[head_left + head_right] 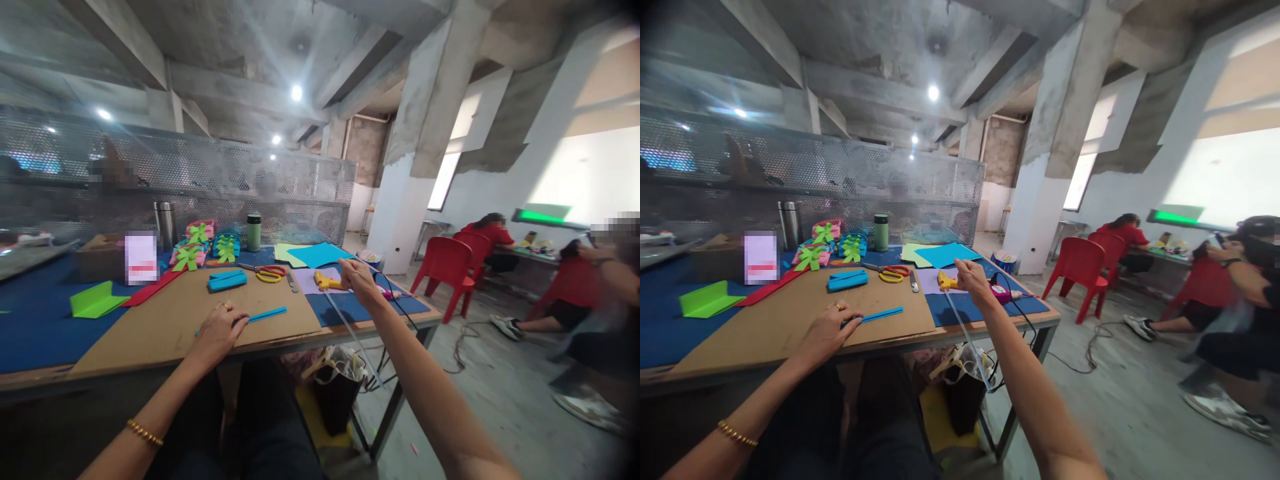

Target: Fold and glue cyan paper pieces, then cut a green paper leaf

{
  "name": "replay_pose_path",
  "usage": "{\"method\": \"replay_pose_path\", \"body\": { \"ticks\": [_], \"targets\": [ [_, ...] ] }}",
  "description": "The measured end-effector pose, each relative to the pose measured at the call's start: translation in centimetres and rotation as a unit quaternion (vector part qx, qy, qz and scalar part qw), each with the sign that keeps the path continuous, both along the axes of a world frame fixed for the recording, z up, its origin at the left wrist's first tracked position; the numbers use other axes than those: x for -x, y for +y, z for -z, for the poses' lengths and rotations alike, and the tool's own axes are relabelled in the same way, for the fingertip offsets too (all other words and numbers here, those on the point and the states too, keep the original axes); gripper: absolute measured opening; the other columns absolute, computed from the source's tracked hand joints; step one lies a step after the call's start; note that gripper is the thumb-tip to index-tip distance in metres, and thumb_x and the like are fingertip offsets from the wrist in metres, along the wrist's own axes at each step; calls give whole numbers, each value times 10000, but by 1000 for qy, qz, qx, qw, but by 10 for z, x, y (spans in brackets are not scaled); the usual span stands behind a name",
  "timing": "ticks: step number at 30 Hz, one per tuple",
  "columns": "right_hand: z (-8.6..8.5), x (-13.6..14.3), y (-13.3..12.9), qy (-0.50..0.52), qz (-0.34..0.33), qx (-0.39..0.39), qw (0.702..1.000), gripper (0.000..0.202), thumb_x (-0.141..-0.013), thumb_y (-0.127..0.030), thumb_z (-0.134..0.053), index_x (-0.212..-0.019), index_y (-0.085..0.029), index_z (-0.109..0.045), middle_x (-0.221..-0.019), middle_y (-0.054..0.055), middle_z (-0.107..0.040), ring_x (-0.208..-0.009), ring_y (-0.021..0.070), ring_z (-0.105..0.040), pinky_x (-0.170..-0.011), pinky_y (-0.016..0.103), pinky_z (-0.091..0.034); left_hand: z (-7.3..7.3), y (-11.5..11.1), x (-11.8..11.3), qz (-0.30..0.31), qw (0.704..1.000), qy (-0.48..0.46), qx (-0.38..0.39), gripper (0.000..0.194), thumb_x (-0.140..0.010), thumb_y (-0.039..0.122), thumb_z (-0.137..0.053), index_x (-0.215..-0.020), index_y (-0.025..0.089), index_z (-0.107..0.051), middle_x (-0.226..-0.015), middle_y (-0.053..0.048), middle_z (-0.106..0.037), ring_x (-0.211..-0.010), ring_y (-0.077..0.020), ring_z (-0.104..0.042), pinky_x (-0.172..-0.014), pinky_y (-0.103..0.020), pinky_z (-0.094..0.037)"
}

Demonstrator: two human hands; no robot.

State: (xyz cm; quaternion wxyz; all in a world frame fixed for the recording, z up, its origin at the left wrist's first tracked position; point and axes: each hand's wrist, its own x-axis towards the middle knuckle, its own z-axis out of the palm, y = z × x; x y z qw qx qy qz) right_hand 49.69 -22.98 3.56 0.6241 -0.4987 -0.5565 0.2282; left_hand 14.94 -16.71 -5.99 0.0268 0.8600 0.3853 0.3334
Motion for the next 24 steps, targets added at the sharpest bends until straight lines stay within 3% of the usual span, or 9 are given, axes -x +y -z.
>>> {"method": "replay_pose_path", "body": {
  "ticks": [3, 8, 11, 15, 19, 21, 24],
  "targets": [
    [-2, 14, -8, -37, 6, -20, 999, 569, -790, -663, -670, -563, -225, -385, -419, -76, -380, -409, 72, -332, -434, 232, -274, 2, 2, 0, 1, 1000, -1, -5, 292, -941, 298, -512, -1003, 183, -773, -952, -101, -625, -956, -256, -597, -885, -374, -466],
    [-6, 27, -32, -110, -89, -21, 990, 393, -846, -549, -674, -744, -196, -533, -607, -24, -593, -577, 110, -499, -580, 244, -383, 4, 3, 1, 0, 1000, -6, -3, 307, -947, 308, -504, -1038, 179, -767, -953, -96, -612, -942, -250, -600, -864, -366, -469],
    [-8, 19, -45, -126, -109, -26, 986, 327, -860, -489, -671, -802, -192, -547, -693, -7, -631, -664, 128, -549, -667, 265, -420, 4, 3, 1, 2, 1000, -11, -6, 298, -944, 303, -506, -1024, 188, -770, -946, -90, -613, -927, -247, -601, -857, -362, -470],
    [-8, 4, -51, -172, -17, -11, 985, 351, -946, -486, -527, -728, -216, -474, -589, -24, -593, -582, 126, -526, -619, 258, -396, 3, 2, 0, 2, 1000, -9, -2, 303, -945, 308, -507, -1023, 180, -769, -952, -94, -612, -936, -249, -601, -867, -365, -466],
    [-4, -5, -37, -239, 97, -18, 966, 424, -971, -493, -428, -633, -242, -387, -455, -50, -450, -457, 129, -459, -523, 258, -363, 2, 1, 0, -1, 1000, 0, 2, 309, -950, 310, -501, -1035, 176, -766, -973, -101, -614, -964, -250, -595, -884, -364, -460],
    [-2, -11, -23, -296, 160, -3, 942, 458, -987, -495, -354, -604, -244, -355, -450, -43, -416, -450, 131, -441, -512, 260, -351, 2, 1, 0, -4, 1000, -1, 2, 309, -950, 306, -499, -1033, 177, -767, -980, -104, -613, -965, -252, -595, -880, -365, -461],
    [1, -24, 3, -400, 226, 44, 887, 473, -986, -476, -337, -589, -228, -406, -547, 2, -502, -561, 154, -506, -571, 263, -369, 2, 1, 0, -2, 1000, -3, -1, 305, -950, 308, -501, -1023, 182, -769, -979, -103, -611, -960, -252, -597, -876, -366, -462]
  ]
}}
